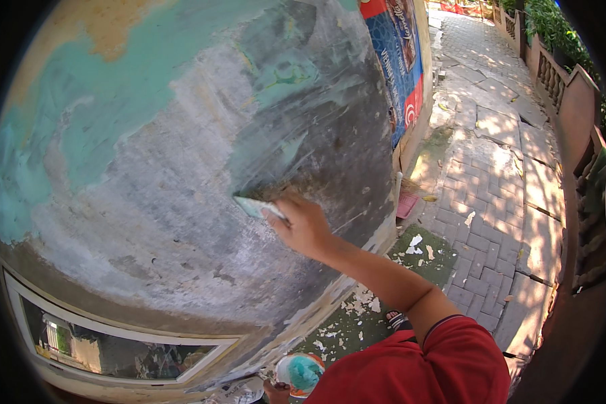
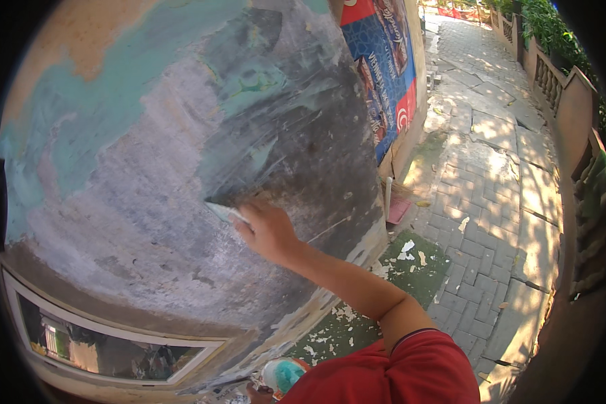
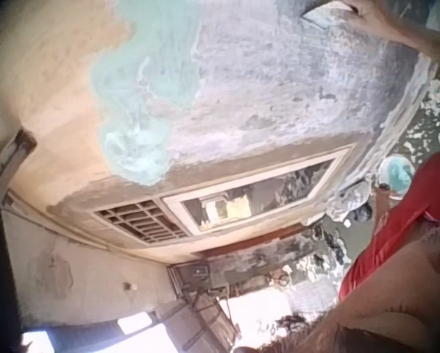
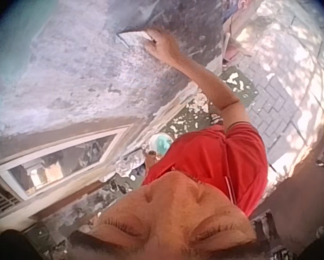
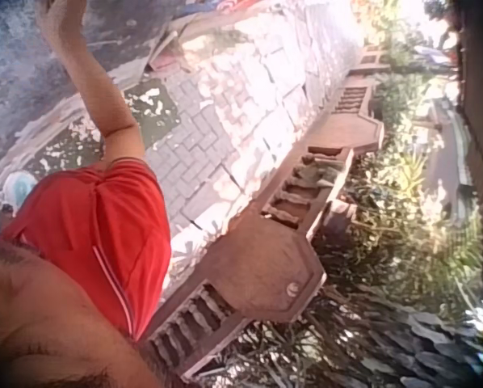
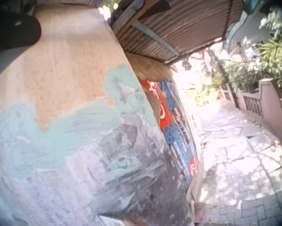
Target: The person patches a wall by scooping green putty from a bucket with a putty knife and spreading it over damaged areas on the exterior surface.
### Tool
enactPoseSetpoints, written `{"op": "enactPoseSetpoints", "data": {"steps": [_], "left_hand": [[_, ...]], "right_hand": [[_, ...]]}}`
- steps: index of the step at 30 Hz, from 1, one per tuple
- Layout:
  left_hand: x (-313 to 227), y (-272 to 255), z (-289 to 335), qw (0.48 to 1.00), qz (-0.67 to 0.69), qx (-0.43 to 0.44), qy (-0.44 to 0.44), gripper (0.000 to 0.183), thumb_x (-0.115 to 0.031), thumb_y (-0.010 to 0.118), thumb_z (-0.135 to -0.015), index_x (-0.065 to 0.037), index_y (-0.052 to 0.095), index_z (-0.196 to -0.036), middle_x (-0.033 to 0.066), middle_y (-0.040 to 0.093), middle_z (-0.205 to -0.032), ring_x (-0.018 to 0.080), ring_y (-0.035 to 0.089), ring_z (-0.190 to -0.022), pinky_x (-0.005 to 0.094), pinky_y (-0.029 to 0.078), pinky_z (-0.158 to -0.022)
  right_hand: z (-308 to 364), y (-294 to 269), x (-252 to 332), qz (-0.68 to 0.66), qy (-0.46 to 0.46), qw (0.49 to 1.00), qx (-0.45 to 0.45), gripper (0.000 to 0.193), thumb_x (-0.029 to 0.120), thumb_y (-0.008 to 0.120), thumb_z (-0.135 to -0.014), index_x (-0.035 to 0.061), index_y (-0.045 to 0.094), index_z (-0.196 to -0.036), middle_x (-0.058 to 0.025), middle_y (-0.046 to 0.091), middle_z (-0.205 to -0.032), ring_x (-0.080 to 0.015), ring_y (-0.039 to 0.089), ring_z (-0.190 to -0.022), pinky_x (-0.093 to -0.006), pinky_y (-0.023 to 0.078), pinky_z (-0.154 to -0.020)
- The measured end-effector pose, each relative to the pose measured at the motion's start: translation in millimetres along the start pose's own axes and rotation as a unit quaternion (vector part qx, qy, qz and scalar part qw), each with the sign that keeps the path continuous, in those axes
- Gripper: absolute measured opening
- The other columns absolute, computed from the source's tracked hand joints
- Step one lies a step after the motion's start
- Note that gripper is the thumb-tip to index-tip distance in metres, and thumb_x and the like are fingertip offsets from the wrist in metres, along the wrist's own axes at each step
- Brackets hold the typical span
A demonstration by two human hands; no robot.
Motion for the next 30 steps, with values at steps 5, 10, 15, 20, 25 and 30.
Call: {"op": "enactPoseSetpoints", "data": {"steps": [5,10,15,20,25,30], "left_hand": [[4.6,3.6,5.1,0.998,0.041,-0.043,0.005,0.050,-0.061,0.050,-0.087,-0.011,0.043,-0.092,0.0024,0.045,-0.066,0.0215,0.043,-0.059,0.0382,0.031,-0.056],[7.9,9.8,6.3,0.992,0.084,-0.090,0.007,0.047,-0.059,0.049,-0.086,-0.012,0.040,-0.086,0.0009,0.041,-0.057,0.0190,0.042,-0.050,0.0344,0.029,-0.047],[7.7,7.2,5.8,0.981,0.114,-0.155,0.029,0.041,-0.055,0.052,-0.085,-0.015,0.040,-0.079,0.0010,0.040,-0.055,0.0175,0.040,-0.049,0.0338,0.028,-0.046],[17.5,3.2,18.5,0.982,0.122,-0.140,0.048,0.039,-0.049,0.058,-0.082,-0.015,0.040,-0.074,0.0009,0.035,-0.054,0.0164,0.040,-0.048,0.0323,0.029,-0.045],[32.5,1.4,26.7,0.979,0.153,-0.126,0.046,0.038,-0.047,0.060,-0.082,-0.015,0.042,-0.076,0.0009,0.036,-0.056,0.0164,0.040,-0.049,0.0323,0.029,-0.044],[32.4,-43.0,7.6,0.979,0.175,-0.093,0.049,0.035,-0.046,0.060,-0.080,-0.014,0.046,-0.081,0.0019,0.038,-0.059,0.0181,0.041,-0.051,0.0348,0.031,-0.047]], "right_hand": [[-35.7,-90.0,-135.4,-0.038,0.182,0.974,-0.130,0.022,0.023,0.073,-0.085,0.0019,0.066,-0.088,-0.0115,0.060,-0.066,-0.0168,0.052,-0.057,-0.0326,0.041,-0.052],[-41.2,-184.8,-215.3,0.166,0.200,0.947,-0.188,0.021,0.021,0.070,-0.089,0.0011,0.064,-0.090,-0.0067,0.062,-0.071,-0.0137,0.054,-0.062,-0.0311,0.043,-0.057],[-56.9,-151.5,-147.3,0.238,0.117,0.946,-0.188,0.022,0.017,0.069,-0.084,-0.0010,0.058,-0.081,-0.0152,0.059,-0.073,-0.0324,0.058,-0.064,-0.0407,0.045,-0.059],[-35.4,-42.1,-36.2,0.206,0.013,0.972,-0.111,0.015,0.011,0.069,-0.079,0.0052,0.060,-0.090,-0.0121,0.058,-0.082,-0.0327,0.060,-0.074,-0.0413,0.050,-0.064],[0.1,47.2,62.6,0.161,-0.068,0.983,-0.057,0.020,0.007,0.070,-0.074,0.0050,0.059,-0.090,-0.0105,0.056,-0.083,-0.0292,0.060,-0.078,-0.0381,0.052,-0.062],[23.5,94.9,149.2,0.051,-0.077,0.996,-0.015,0.017,0.005,0.070,-0.075,0.0045,0.059,-0.087,-0.0105,0.054,-0.079,-0.0300,0.058,-0.069,-0.0387,0.050,-0.057]]}}
Point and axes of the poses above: each hand's wrist, its own z-axis away from the middle knuckle, its own y-axis out of the palm, x = y × z, the point moved 3 cm from there along -z, towards the middle knuckle
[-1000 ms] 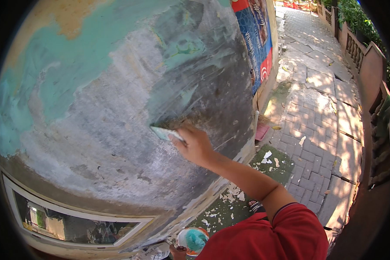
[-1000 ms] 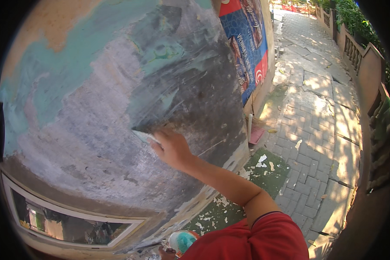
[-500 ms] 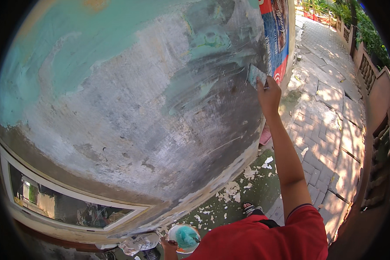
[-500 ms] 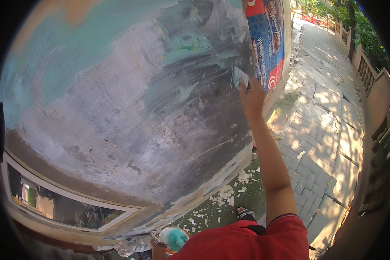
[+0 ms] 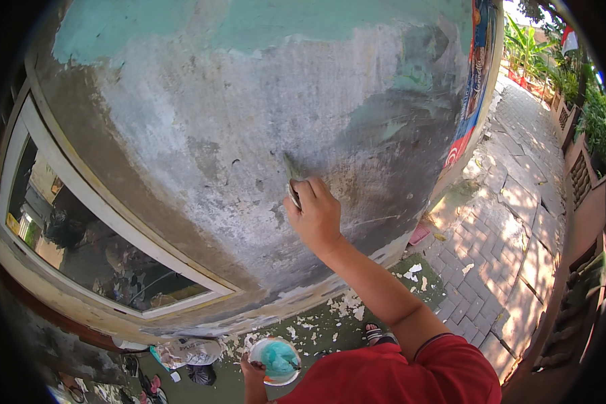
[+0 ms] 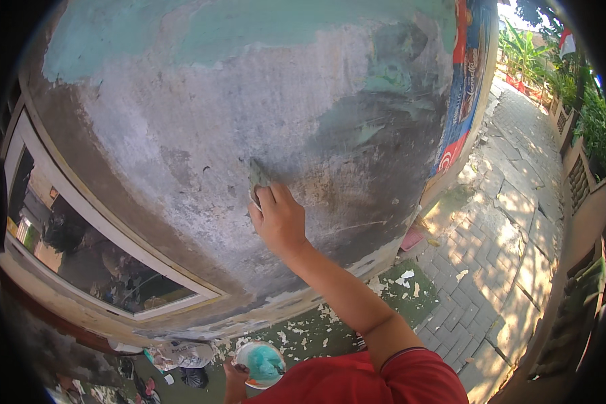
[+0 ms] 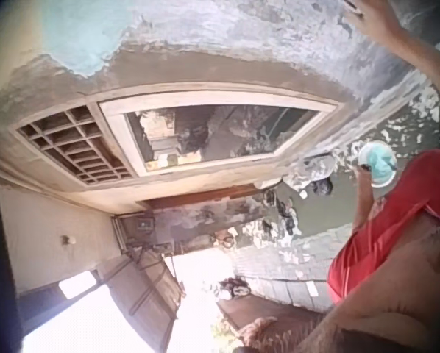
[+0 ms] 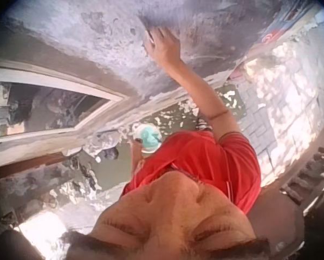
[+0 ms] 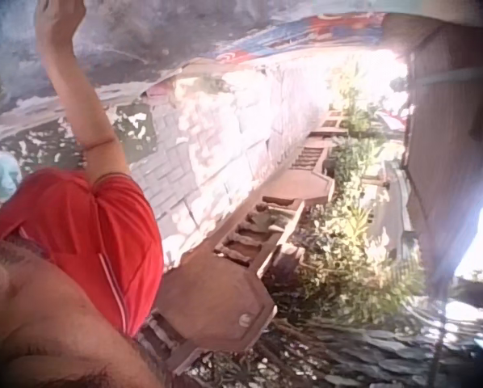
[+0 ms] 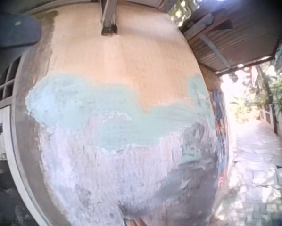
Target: The person patches a wall by scooping green putty from a bucket with a putty knife and spreading it over damaged areas on the exterior surface.
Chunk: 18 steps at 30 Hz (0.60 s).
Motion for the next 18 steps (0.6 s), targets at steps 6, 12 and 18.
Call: {"op": "enactPoseSetpoints", "data": {"steps": [6,12,18], "left_hand": [[-0.9,-1.7,-10.1,0.999,0.019,-0.003,-0.034,0.030,-0.037,0.060,-0.080,-0.013,0.045,-0.086,0.0020,0.042,-0.064,0.0196,0.045,-0.056,0.0352,0.034,-0.050],[2.9,2.9,-1.5,0.999,-0.011,0.052,0.008,0.022,-0.028,0.058,-0.087,-0.013,0.044,-0.079,0.0023,0.046,-0.067,0.0190,0.046,-0.054,0.0340,0.033,-0.047],[-5.7,-0.9,-0.4,0.991,-0.078,0.098,0.048,0.010,-0.017,0.055,-0.088,-0.010,0.050,-0.086,0.0054,0.056,-0.074,0.0222,0.056,-0.057,0.0347,0.039,-0.046]], "right_hand": [[47.8,6.4,24.9,-0.065,0.066,0.992,0.085,0.014,0.011,0.070,-0.081,0.0031,0.059,-0.085,-0.0121,0.056,-0.074,-0.0301,0.056,-0.060,-0.0365,0.046,-0.053],[202.9,-26.3,-58.7,-0.092,0.401,0.879,0.243,0.030,0.025,0.070,-0.087,-0.0020,0.060,-0.081,-0.0127,0.061,-0.068,-0.0215,0.062,-0.064,-0.0348,0.047,-0.061],[343.4,-138.3,-118.0,-0.061,0.648,0.741,0.165,0.021,0.013,0.069,-0.085,-0.0020,0.066,-0.099,-0.0094,0.067,-0.085,-0.0191,0.067,-0.068,-0.0332,0.058,-0.051]]}}
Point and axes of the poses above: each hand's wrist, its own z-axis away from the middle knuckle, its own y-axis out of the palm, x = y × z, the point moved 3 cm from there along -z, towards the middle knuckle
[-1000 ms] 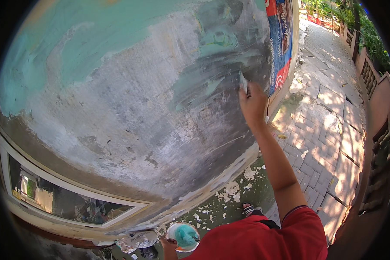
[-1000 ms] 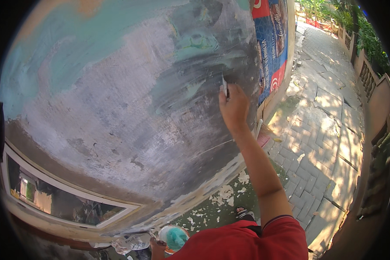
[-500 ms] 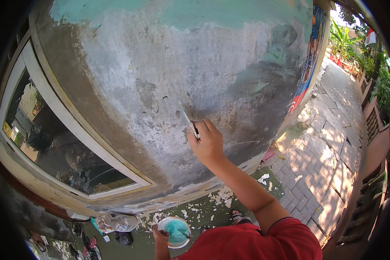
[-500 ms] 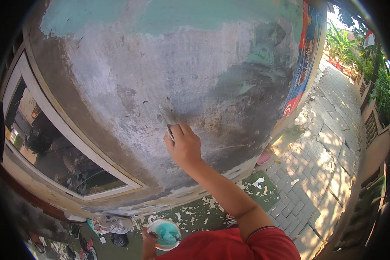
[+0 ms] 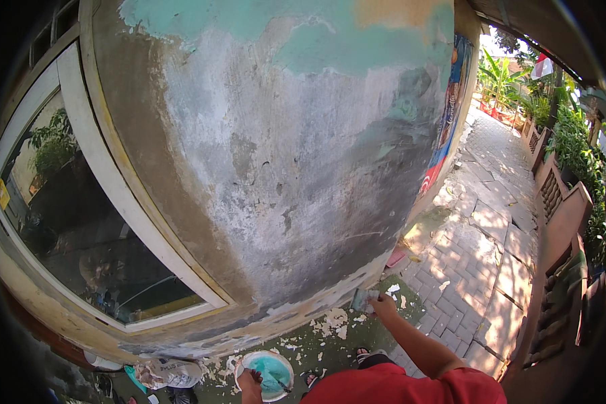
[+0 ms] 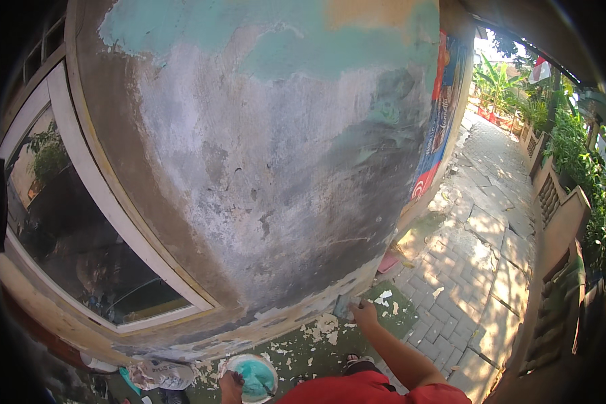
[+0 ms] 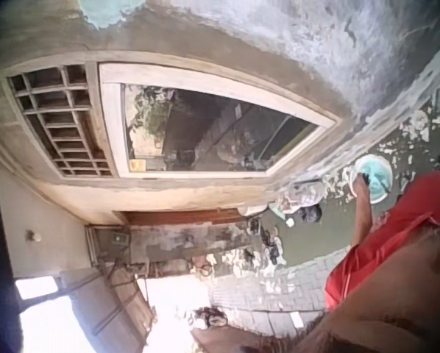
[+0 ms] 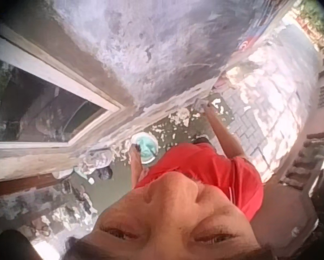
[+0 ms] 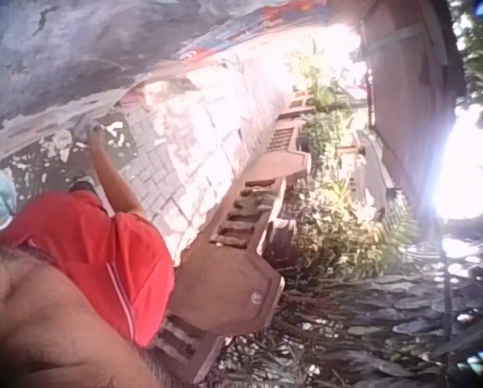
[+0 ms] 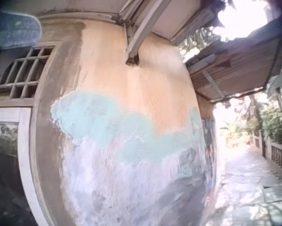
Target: The person patches a wall by scooping green putty from a bucket with a putty knife and spreading it over damaged areas on the exterior surface.
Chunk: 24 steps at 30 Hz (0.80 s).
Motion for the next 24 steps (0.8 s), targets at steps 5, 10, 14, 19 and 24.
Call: {"op": "enactPoseSetpoints", "data": {"steps": [5,10,14,19,24], "left_hand": [[0.1,30.5,27.2,0.993,0.007,0.030,0.118,0.013,-0.012,0.056,-0.089,-0.003,0.056,-0.099,0.0102,0.064,-0.083,0.0231,0.062,-0.057,0.0327,0.048,-0.048],[-11.5,94.9,121.0,0.976,0.047,0.092,0.189,0.021,-0.010,0.061,-0.088,-0.003,0.056,-0.107,0.0106,0.068,-0.093,0.0203,0.059,-0.050,0.0300,0.048,-0.044],[-15.9,120.8,159.3,0.952,0.044,0.180,0.245,0.048,-0.012,0.058,-0.089,0.001,0.044,-0.132,0.0126,0.064,-0.106,0.0170,0.057,-0.058,0.0276,0.045,-0.048],[-4.8,163.0,217.6,0.927,0.096,0.229,0.280,0.056,-0.025,0.056,-0.094,-0.010,0.037,-0.145,0.0076,0.057,-0.120,0.0124,0.052,-0.055,0.0261,0.043,-0.043],[6.2,203.7,256.5,0.916,0.098,0.313,0.230,0.058,-0.015,0.054,-0.092,-0.014,0.035,-0.147,-0.0008,0.049,-0.075,0.0079,0.037,-0.049,0.0236,0.030,-0.044]], "right_hand": [[19.1,-62.3,-71.2,-0.067,0.139,0.987,-0.052,0.021,0.010,0.068,-0.085,0.0022,0.065,-0.103,-0.0079,0.067,-0.091,-0.0209,0.068,-0.072,-0.0366,0.060,-0.053],[22.2,-87.1,-109.6,-0.063,0.145,0.987,-0.021,0.022,0.012,0.069,-0.084,0.0039,0.065,-0.105,-0.0077,0.067,-0.094,-0.0209,0.068,-0.079,-0.0380,0.061,-0.058],[31.8,-93.8,-95.4,-0.050,0.129,0.990,0.019,0.025,0.014,0.069,-0.085,0.0040,0.064,-0.108,-0.0076,0.067,-0.096,-0.0206,0.067,-0.080,-0.0383,0.061,-0.061],[51.1,-131.5,-81.0,-0.109,0.099,0.988,0.044,0.025,0.014,0.066,-0.088,0.0035,0.063,-0.110,-0.0074,0.067,-0.094,-0.0205,0.067,-0.077,-0.0367,0.060,-0.062],[70.1,-179.7,-96.0,-0.154,0.117,0.980,0.051,0.023,0.014,0.066,-0.089,0.0036,0.064,-0.110,-0.0071,0.068,-0.095,-0.0199,0.067,-0.077,-0.0352,0.059,-0.060]]}}
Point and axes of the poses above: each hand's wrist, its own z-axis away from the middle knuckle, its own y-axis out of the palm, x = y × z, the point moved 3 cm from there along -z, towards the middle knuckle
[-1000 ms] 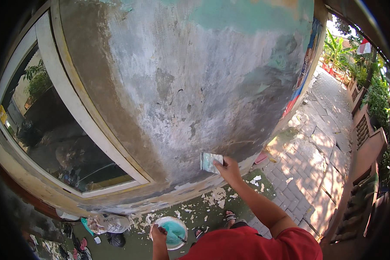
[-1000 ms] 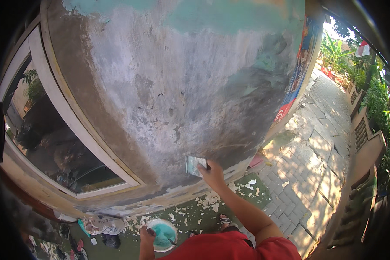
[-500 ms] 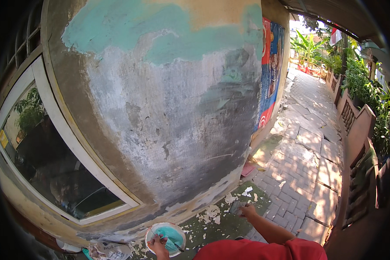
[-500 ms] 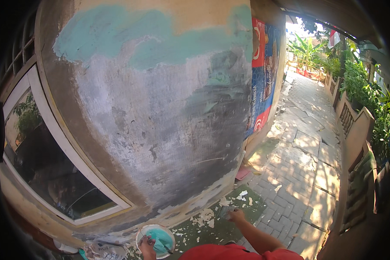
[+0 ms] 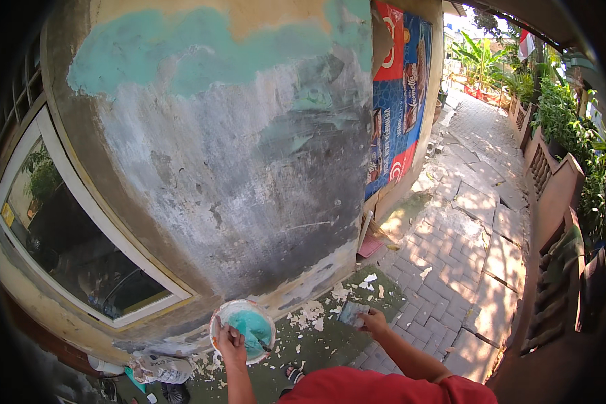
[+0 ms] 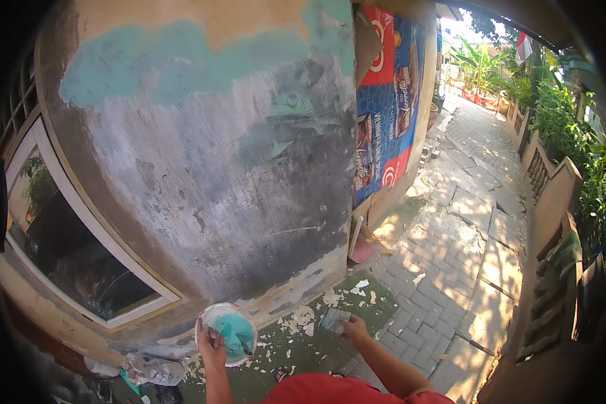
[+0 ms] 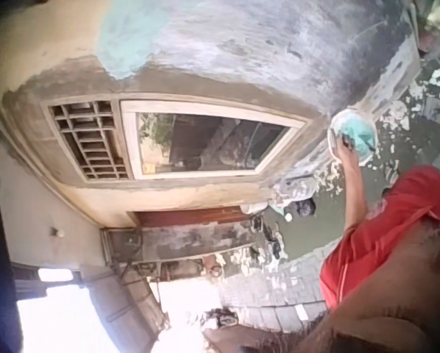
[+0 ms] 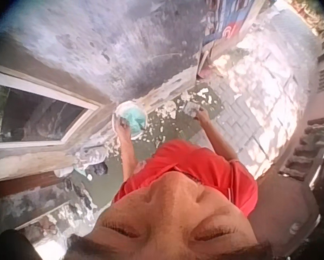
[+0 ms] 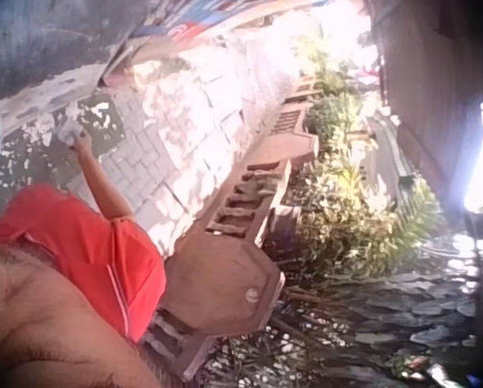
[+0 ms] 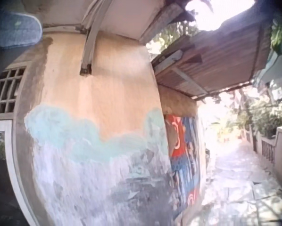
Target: The person patches a wall by scooping green putty from a bucket with a putty knife and spreading it over damaged areas on the exterior surface.
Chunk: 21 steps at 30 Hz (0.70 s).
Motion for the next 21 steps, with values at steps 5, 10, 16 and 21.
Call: {"op": "enactPoseSetpoints", "data": {"steps": [5,10,16,21], "left_hand": [[23.6,22.3,8.1,0.994,-0.103,0.002,-0.033,0.048,-0.012,0.056,-0.092,-0.006,0.046,-0.138,-0.0052,0.031,-0.060,0.0051,0.026,-0.047,0.0239,0.022,-0.044],[38.3,69.4,25.6,0.981,-0.179,0.033,-0.071,0.040,-0.016,0.058,-0.092,-0.001,0.055,-0.128,-0.0070,0.028,-0.057,0.0051,0.025,-0.047,0.0238,0.021,-0.044],[54.9,103.9,37.9,0.973,-0.158,0.108,-0.127,0.041,-0.027,0.052,-0.096,0.001,0.055,-0.127,-0.0065,0.027,-0.055,0.0057,0.022,-0.045,0.0249,0.018,-0.043],[65.4,139.9,53.7,0.947,-0.215,0.145,-0.191,0.042,-0.032,0.048,-0.098,0.000,0.057,-0.122,-0.0066,0.025,-0.054,0.0058,0.021,-0.045,0.0256,0.016,-0.043]], "right_hand": [[25.5,-23.3,16.3,0.000,-0.041,0.999,-0.002,0.022,0.014,0.065,-0.090,0.0032,0.064,-0.109,-0.0067,0.068,-0.097,-0.0175,0.067,-0.074,-0.0340,0.058,-0.060],[41.5,-32.2,39.5,0.075,-0.141,0.987,-0.006,0.018,0.014,0.065,-0.090,0.0002,0.064,-0.102,-0.0062,0.068,-0.088,-0.0131,0.063,-0.071,-0.0301,0.055,-0.060],[92.5,-19.9,112.1,0.309,-0.291,0.905,-0.018,0.018,0.014,0.067,-0.089,-0.0022,0.060,-0.087,-0.0052,0.059,-0.069,-0.0086,0.054,-0.063,-0.0275,0.045,-0.057],[129.9,14.2,150.8,0.400,-0.404,0.822,0.021,0.018,0.013,0.068,-0.085,-0.0014,0.059,-0.085,-0.0133,0.061,-0.073,-0.0249,0.060,-0.062,-0.0352,0.048,-0.060]]}}
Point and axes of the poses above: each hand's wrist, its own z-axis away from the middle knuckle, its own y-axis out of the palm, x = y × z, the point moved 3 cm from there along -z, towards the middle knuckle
